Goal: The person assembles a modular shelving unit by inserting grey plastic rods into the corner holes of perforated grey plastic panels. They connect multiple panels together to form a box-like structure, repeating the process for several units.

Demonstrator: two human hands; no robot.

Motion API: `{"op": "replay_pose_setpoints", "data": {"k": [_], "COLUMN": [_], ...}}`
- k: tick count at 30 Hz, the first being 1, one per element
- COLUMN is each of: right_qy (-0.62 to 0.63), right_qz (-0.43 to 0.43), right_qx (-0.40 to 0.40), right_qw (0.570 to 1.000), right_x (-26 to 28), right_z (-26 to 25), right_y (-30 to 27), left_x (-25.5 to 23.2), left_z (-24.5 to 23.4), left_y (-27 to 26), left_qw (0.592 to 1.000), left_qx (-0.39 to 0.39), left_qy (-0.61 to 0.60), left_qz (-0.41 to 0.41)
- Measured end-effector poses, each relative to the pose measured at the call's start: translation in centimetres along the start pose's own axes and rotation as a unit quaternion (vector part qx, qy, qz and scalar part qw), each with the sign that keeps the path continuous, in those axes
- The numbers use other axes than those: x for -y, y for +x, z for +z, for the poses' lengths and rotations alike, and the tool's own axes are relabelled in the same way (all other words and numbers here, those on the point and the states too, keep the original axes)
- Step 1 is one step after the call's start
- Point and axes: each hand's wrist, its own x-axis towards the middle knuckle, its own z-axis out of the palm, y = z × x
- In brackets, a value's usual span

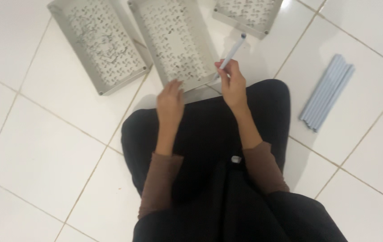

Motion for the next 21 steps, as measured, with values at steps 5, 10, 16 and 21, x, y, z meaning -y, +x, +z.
{"op": "replay_pose_setpoints", "data": {"k": [5,10,16,21], "right_qy": [-0.035,-0.054,-0.004,0.024], "right_qz": [-0.017,-0.005,0.004,0.041], "right_qx": [0.019,0.028,0.096,0.120], "right_qw": [0.999,0.998,0.995,0.992], "right_x": [-1.6,-2.6,-3.5,-3.1], "right_z": [-0.1,-0.5,0.5,1.3], "right_y": [-0.7,-0.7,-1.1,-0.6], "left_x": [-1.1,-3.1,-1.6,0.0], "left_z": [5.6,11.1,11.0,8.9], "left_y": [0.0,1.2,1.3,1.9], "left_qw": [0.995,0.993,0.997,0.996], "left_qx": [0.036,0.014,0.063,0.048], "left_qy": [-0.095,-0.092,-0.044,-0.079], "left_qz": [0.010,0.076,0.004,0.003]}}
